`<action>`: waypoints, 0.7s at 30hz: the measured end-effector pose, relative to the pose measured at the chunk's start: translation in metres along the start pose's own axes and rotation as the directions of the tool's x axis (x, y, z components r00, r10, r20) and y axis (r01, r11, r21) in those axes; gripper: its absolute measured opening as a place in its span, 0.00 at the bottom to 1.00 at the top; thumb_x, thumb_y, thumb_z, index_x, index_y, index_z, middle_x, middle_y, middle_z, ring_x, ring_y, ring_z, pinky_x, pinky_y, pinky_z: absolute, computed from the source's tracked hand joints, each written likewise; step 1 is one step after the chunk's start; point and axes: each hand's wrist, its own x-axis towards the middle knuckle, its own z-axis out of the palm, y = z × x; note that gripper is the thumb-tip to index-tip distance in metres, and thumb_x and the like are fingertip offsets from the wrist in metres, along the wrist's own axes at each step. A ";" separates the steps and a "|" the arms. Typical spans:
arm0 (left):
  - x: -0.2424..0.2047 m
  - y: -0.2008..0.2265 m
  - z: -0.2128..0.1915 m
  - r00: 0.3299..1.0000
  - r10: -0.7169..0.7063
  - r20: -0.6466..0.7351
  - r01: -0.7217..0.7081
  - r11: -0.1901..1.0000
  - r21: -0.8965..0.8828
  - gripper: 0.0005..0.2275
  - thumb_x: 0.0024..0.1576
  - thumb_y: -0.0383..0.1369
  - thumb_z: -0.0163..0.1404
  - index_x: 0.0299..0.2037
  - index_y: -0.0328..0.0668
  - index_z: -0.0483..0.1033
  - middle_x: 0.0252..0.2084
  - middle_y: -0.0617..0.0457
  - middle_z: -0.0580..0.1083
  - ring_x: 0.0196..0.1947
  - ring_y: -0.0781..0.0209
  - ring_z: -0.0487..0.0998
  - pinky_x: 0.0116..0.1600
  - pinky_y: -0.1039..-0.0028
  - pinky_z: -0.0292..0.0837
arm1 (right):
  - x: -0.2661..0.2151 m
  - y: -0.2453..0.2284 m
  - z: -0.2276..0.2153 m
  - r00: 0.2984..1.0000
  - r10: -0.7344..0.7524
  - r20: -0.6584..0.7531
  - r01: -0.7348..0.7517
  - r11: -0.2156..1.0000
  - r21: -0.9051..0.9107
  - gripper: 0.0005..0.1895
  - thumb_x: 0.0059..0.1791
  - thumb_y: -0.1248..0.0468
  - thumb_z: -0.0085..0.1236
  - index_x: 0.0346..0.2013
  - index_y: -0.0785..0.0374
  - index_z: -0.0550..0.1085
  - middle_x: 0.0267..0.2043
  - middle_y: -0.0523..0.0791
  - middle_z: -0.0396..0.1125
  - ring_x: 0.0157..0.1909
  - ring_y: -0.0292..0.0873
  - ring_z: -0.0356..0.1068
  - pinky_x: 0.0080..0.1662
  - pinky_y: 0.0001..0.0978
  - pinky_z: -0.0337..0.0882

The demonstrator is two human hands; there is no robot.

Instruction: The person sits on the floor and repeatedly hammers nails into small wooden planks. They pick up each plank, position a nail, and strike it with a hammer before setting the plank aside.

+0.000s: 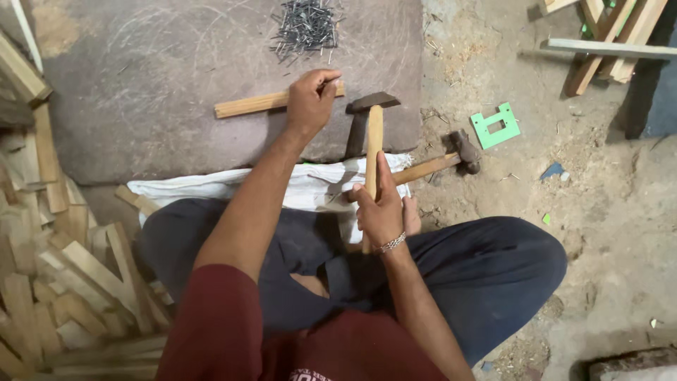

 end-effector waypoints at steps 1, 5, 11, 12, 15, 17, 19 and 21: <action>0.000 -0.001 -0.001 1.000 0.020 0.005 -0.020 1.000 0.017 0.07 0.59 0.24 0.55 0.46 0.35 0.81 0.42 0.44 0.80 0.39 0.56 0.83 0.44 0.70 0.77 | 0.000 -0.001 0.000 1.000 0.007 -0.001 -0.007 1.000 0.000 0.42 0.50 0.70 0.56 0.77 0.53 0.52 0.26 0.38 0.65 0.17 0.30 0.57 0.18 0.23 0.61; -0.002 -0.003 -0.001 0.998 0.056 0.016 -0.057 0.997 0.045 0.07 0.58 0.23 0.54 0.46 0.35 0.80 0.43 0.42 0.80 0.40 0.52 0.83 0.45 0.68 0.77 | 0.000 -0.002 0.000 0.999 0.039 -0.002 -0.039 0.999 0.000 0.43 0.49 0.70 0.57 0.77 0.53 0.51 0.25 0.38 0.63 0.17 0.30 0.56 0.18 0.23 0.60; -0.001 0.003 -0.002 0.994 0.108 -0.019 -0.106 0.992 0.074 0.07 0.58 0.22 0.55 0.45 0.35 0.80 0.43 0.43 0.80 0.43 0.48 0.82 0.48 0.66 0.77 | 0.002 -0.003 0.002 0.999 0.035 0.009 -0.035 0.999 0.007 0.43 0.50 0.71 0.56 0.77 0.54 0.50 0.25 0.39 0.65 0.16 0.30 0.57 0.18 0.23 0.61; -0.001 0.004 -0.002 0.992 0.120 -0.024 -0.118 0.990 0.079 0.07 0.58 0.22 0.55 0.44 0.36 0.80 0.43 0.44 0.80 0.43 0.48 0.82 0.49 0.65 0.77 | 0.002 -0.003 0.002 0.999 0.038 0.002 -0.038 0.999 -0.014 0.43 0.50 0.71 0.56 0.77 0.54 0.50 0.24 0.39 0.65 0.16 0.30 0.57 0.18 0.23 0.62; -0.004 0.007 -0.001 0.991 0.130 -0.033 -0.127 0.989 0.079 0.07 0.57 0.22 0.54 0.45 0.37 0.80 0.43 0.44 0.80 0.43 0.48 0.82 0.48 0.66 0.77 | 0.001 0.001 0.002 0.998 0.057 0.004 -0.057 0.998 0.008 0.43 0.50 0.71 0.55 0.77 0.55 0.49 0.24 0.37 0.63 0.16 0.28 0.55 0.17 0.22 0.61; -0.004 0.008 -0.001 0.998 0.063 -0.029 -0.060 0.996 0.072 0.07 0.57 0.23 0.56 0.44 0.38 0.81 0.40 0.45 0.80 0.40 0.49 0.82 0.46 0.65 0.76 | 0.002 0.001 0.002 0.997 0.070 -0.016 -0.070 0.997 -0.040 0.43 0.50 0.70 0.56 0.78 0.54 0.50 0.27 0.43 0.65 0.18 0.34 0.57 0.19 0.27 0.62; -0.006 0.007 0.000 0.995 0.089 -0.046 -0.084 0.992 0.093 0.07 0.56 0.24 0.58 0.43 0.39 0.82 0.39 0.46 0.80 0.38 0.49 0.82 0.45 0.65 0.76 | 0.000 -0.002 0.001 0.987 -0.156 -0.024 0.147 0.964 -0.222 0.41 0.51 0.70 0.58 0.77 0.57 0.53 0.40 0.50 0.67 0.31 0.40 0.64 0.29 0.32 0.67; -0.005 0.005 0.000 0.974 0.211 -0.080 -0.197 0.968 0.153 0.07 0.53 0.25 0.60 0.41 0.39 0.82 0.40 0.45 0.80 0.40 0.48 0.81 0.46 0.64 0.76 | -0.001 -0.010 -0.001 0.816 -0.568 0.104 0.541 0.688 -0.483 0.39 0.53 0.71 0.61 0.76 0.64 0.56 0.63 0.59 0.68 0.56 0.49 0.75 0.49 0.38 0.76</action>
